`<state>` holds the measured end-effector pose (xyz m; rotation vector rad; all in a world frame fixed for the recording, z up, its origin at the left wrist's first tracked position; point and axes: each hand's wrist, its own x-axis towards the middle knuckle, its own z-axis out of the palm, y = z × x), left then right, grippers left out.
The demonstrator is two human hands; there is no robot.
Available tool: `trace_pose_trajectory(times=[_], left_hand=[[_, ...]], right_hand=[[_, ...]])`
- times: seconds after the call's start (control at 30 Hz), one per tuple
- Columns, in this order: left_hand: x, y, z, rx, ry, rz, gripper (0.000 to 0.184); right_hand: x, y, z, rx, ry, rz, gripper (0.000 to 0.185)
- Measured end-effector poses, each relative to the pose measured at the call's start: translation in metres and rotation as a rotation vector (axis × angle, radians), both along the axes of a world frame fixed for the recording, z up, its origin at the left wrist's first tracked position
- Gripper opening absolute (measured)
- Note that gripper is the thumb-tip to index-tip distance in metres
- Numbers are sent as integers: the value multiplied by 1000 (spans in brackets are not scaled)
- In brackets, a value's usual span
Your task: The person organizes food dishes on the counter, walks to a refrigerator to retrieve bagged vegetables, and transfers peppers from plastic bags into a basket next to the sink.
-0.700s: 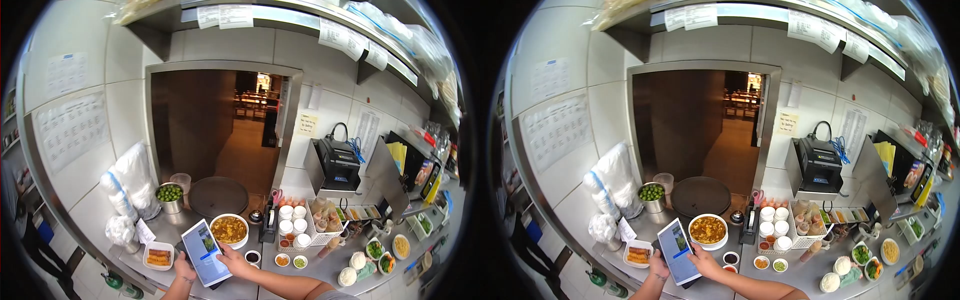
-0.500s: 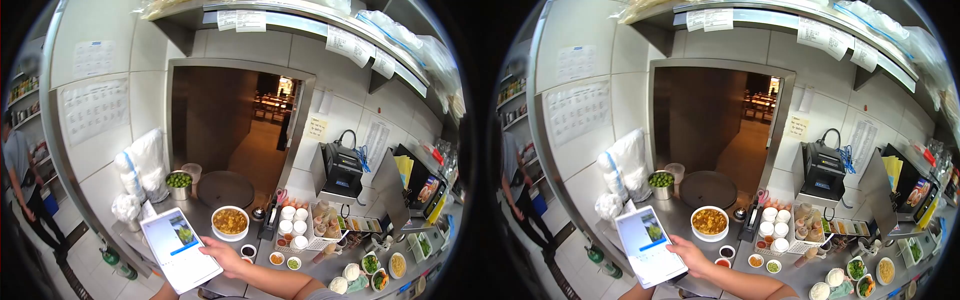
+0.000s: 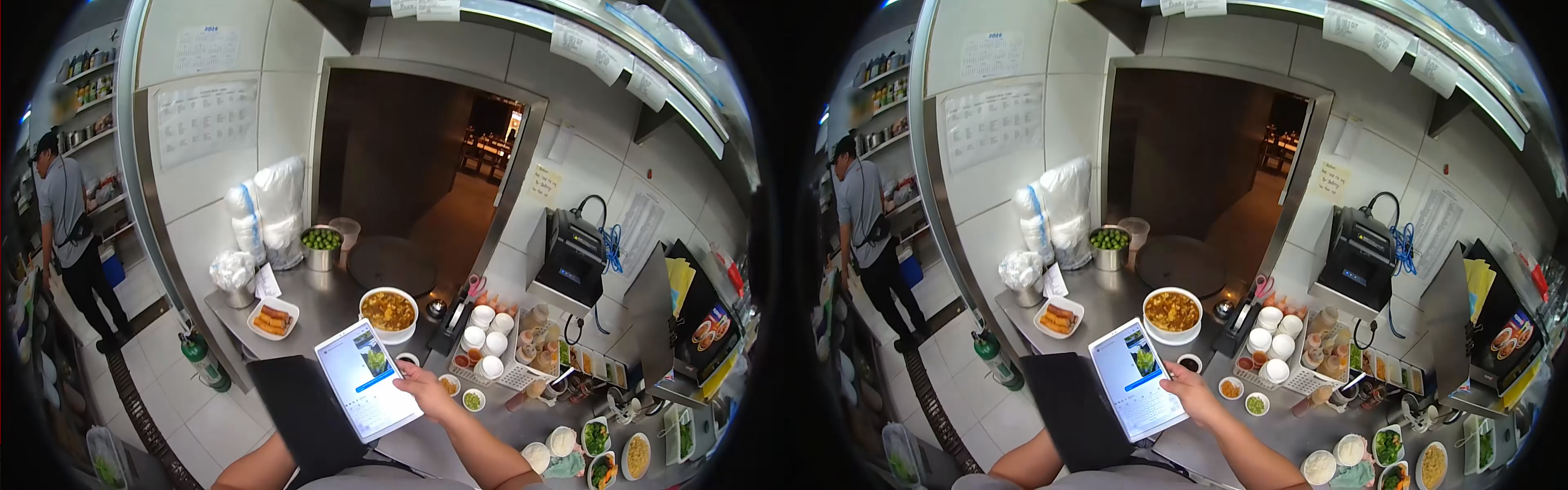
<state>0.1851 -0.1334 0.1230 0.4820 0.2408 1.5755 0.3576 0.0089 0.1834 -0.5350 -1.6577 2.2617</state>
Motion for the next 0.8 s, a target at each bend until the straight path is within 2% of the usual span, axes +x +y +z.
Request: trace_pose_trajectory(times=[0.1,0.13,0.17,0.2,0.27,0.3,0.33,0.4,0.43,0.47,0.5,0.53,0.57,0.6,0.63,0.67,0.7,0.73,0.8], left_hand=[[-2,21,-31,-96,-82,143,76],[-3,28,-42,-185,-127,214,76],[-1,33,-50,-366,-120,425,75],[-3,36,-63,-527,-346,426,70],[-12,43,-77,-704,-306,573,68],[-20,44,-71,-749,-314,554,67],[-31,44,-65,-790,-320,531,67],[-68,47,-59,-747,-307,521,66],[-92,43,-47,-667,-285,460,65],[-119,40,-41,-588,-264,399,63],[-152,39,-51,-604,-57,455,56],[-179,31,-46,-616,-61,450,56],[-201,21,-33,-661,143,567,49],[-221,10,-24,-697,349,680,43],[-240,-3,-23,-708,342,671,43],[-259,-19,-23,-682,477,665,39],[-277,-34,-26,-655,616,654,36],[-290,-48,-34,-668,617,644,36],[-310,-79,-50,-811,766,473,32]], right_hand=[[0,-7,-24,300,-108,37,53],[-6,-14,-26,385,-154,70,56],[-11,-30,-16,364,-171,110,65],[-16,-43,-16,331,-196,141,65],[-33,-60,-21,787,-342,122,78],[-44,-62,-31,828,-374,90,88],[-58,-63,-24,785,-455,38,77],[-88,-35,-42,772,-379,-114,72],[-109,-20,-41,668,-378,-173,68],[-131,6,-57,450,-278,-168,67],[-157,27,-71,255,-114,-224,66],[-185,25,-40,178,-200,-352,62],[-211,50,-53,-225,-154,-306,54],[-241,61,-50,-287,-124,-357,50],[-271,71,-49,-349,-95,-407,46],[-304,87,-61,-403,-136,-529,32],[-334,117,-101,-534,-54,-557,30],[-360,123,-106,-552,-80,-643,29],[-404,134,-135,-563,-108,-730,30]])
